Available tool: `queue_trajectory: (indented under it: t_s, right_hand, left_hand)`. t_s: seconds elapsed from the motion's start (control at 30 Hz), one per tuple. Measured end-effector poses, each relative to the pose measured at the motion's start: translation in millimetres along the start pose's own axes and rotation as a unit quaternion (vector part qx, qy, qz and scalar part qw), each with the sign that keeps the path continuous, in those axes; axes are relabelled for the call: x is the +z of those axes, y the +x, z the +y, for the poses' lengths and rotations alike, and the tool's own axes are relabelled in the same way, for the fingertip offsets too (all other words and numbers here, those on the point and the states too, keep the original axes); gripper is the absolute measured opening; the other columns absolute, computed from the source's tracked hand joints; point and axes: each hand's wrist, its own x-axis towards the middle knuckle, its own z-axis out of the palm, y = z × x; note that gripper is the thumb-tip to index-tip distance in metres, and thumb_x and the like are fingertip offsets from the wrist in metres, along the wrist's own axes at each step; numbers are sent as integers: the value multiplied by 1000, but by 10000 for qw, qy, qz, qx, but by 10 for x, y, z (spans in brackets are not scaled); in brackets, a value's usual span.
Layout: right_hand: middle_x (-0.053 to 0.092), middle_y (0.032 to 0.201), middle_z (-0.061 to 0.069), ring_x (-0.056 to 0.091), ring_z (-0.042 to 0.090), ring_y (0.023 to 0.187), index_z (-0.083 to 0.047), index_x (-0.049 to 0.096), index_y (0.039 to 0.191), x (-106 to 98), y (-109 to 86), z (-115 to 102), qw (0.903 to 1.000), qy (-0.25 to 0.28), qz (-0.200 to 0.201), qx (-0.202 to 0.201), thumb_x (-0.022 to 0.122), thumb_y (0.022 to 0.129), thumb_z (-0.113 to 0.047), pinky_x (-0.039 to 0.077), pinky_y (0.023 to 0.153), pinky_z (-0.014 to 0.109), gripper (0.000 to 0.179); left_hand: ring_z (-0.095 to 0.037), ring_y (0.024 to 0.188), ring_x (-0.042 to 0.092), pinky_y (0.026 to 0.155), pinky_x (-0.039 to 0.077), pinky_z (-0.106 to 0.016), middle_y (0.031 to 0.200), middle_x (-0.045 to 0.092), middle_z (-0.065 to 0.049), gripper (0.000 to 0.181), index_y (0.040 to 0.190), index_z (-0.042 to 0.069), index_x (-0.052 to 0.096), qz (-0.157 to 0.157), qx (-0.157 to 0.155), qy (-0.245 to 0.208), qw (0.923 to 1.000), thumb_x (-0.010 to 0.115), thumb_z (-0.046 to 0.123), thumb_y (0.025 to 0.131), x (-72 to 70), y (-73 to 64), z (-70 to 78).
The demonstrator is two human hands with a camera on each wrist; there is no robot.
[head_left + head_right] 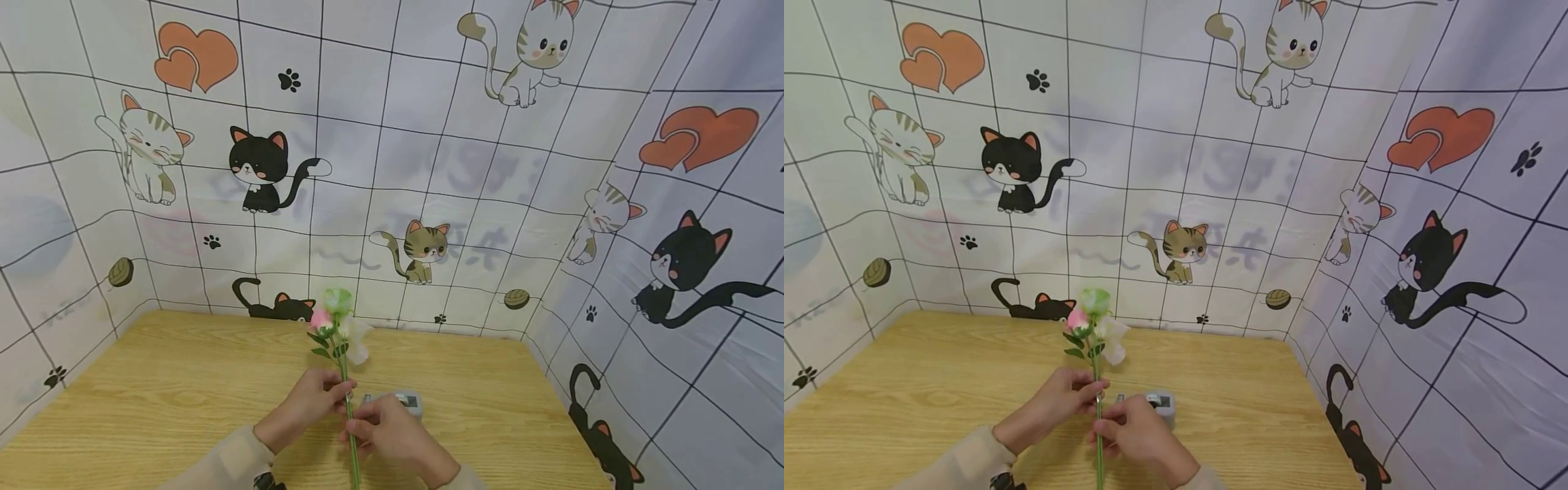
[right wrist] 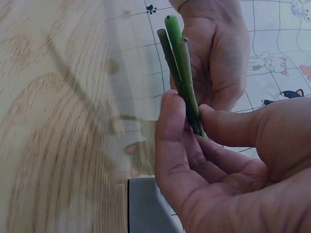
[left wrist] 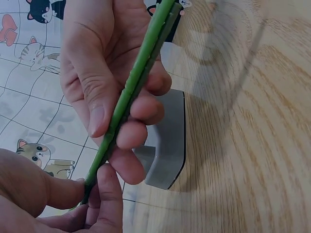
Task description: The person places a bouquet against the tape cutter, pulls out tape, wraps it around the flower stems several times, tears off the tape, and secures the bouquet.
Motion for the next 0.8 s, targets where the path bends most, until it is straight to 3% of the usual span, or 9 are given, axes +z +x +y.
queue_trajectory:
  t_s: [0.13,0.27,0.37,0.43,0.57,0.8]
  right_hand:
    - [87,104,23,81,14,84,10,84,124,4,16,6,9994,287,51,183,73,115,-5,69,72,26,21]
    - [88,101,24,80,12,79,10,85,123,14,23,3,9993,238,192,217,76,112,-4,68,69,23,19]
    - [88,101,26,78,10,75,9,86,120,25,19,0,9994,98,293,136,78,111,-3,66,66,22,17]
    - [87,101,27,76,8,71,8,87,118,29,14,-1,9994,-16,343,57,79,110,-3,65,64,20,15]
    - [87,98,28,75,7,67,7,89,112,34,0,-4,9988,-229,425,-108,81,109,-2,65,61,21,12]
    - [88,95,23,81,17,70,5,89,109,41,-8,-15,9965,-574,560,-228,83,107,-1,70,64,31,9]
  left_hand:
    - [-10,87,73,80,68,-26,111,82,-21,26,127,-17,77,-62,21,-63,10000,65,4,119,-4,-14,5]
    - [-11,95,74,83,69,-27,132,79,-29,26,130,-18,75,-141,-9,-212,9997,62,2,120,-14,-15,-8]
    - [-11,97,74,85,69,-28,131,80,-27,27,130,-16,76,-170,-60,-239,9996,63,6,120,-21,-21,-19]
    - [-11,95,75,87,70,-30,121,81,-22,29,128,-14,77,-179,-100,-193,9996,65,11,121,-28,-33,-22]
    - [-13,97,79,93,72,-38,113,82,-16,33,129,-11,79,-233,-165,-71,9996,71,19,119,-42,-49,-36]
    - [-14,102,80,94,73,-38,132,81,-28,31,133,-15,76,-270,-177,-109,9994,74,11,116,-23,-42,-37]
